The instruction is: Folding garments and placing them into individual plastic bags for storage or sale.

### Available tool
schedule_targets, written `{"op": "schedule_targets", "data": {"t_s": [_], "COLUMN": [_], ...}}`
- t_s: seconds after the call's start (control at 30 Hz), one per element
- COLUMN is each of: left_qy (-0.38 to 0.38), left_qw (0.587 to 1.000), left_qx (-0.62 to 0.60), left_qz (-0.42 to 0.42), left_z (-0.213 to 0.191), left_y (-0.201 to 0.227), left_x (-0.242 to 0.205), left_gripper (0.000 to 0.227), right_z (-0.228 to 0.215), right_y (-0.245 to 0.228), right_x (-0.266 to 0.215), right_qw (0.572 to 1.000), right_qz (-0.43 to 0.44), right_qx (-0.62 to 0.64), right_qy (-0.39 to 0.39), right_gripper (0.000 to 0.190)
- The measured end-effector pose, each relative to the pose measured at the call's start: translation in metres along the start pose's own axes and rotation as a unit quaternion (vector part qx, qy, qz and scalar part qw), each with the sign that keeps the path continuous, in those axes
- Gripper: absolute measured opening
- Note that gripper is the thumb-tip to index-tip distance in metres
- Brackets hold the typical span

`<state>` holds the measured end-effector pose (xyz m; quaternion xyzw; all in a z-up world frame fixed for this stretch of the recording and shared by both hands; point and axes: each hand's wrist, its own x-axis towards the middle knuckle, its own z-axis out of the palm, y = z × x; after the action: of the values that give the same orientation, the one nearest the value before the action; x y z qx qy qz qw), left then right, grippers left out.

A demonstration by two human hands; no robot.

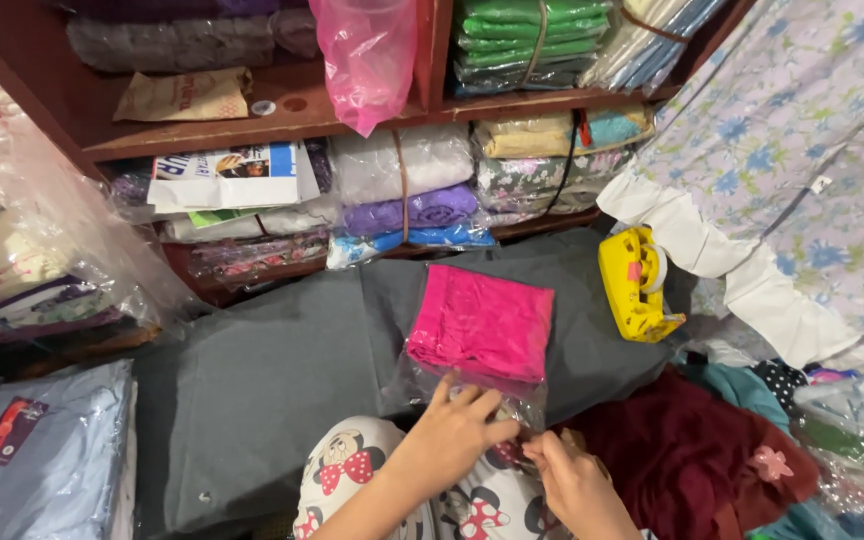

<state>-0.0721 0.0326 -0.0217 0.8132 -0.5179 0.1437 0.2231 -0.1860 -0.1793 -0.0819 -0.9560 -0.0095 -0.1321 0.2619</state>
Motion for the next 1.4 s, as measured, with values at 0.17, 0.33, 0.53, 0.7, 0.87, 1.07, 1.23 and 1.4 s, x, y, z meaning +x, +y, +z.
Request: {"op": "schedule_targets", "data": {"t_s": [0.17, 0.33, 0.53, 0.7, 0.87, 1.07, 1.23, 1.4], "left_qy": [-0.003, -0.025, 0.03, 0.026, 0.05, 0.06, 0.042, 0.024], "left_qw": [1.0, 0.995, 0.999, 0.998, 0.993, 0.977, 0.971, 0.974], "left_qx": [-0.021, -0.092, 0.033, 0.059, 0.11, 0.203, 0.232, 0.223], "left_qz": [-0.013, -0.005, 0.017, 0.01, -0.004, -0.027, -0.028, -0.027], "left_z": [-0.001, -0.013, -0.018, -0.005, 0.003, 0.01, 0.01, 0.012], "left_y": [-0.007, -0.009, 0.005, 0.005, 0.011, 0.014, 0.013, 0.011], "left_x": [-0.003, -0.006, 0.001, 0.002, 0.0, -0.006, -0.011, -0.013], "left_gripper": [0.024, 0.029, 0.024, 0.018, 0.022, 0.023, 0.026, 0.025], "right_z": [0.004, -0.003, -0.005, 0.0, -0.008, -0.006, -0.002, 0.002], "right_y": [0.005, -0.012, -0.011, -0.016, -0.027, -0.027, -0.024, -0.022], "right_x": [-0.004, -0.004, -0.002, -0.007, -0.003, -0.003, -0.004, -0.004], "right_qw": [1.0, 0.996, 0.998, 1.0, 1.0, 0.999, 0.999, 1.0], "right_qz": [0.002, -0.045, -0.045, -0.018, -0.018, -0.02, -0.031, -0.017], "right_qx": [-0.014, -0.05, -0.05, -0.005, 0.013, 0.027, 0.019, 0.015], "right_qy": [0.007, 0.051, 0.021, 0.013, 0.015, 0.009, 0.015, 0.013], "right_gripper": [0.013, 0.01, 0.014, 0.013, 0.013, 0.015, 0.015, 0.015]}}
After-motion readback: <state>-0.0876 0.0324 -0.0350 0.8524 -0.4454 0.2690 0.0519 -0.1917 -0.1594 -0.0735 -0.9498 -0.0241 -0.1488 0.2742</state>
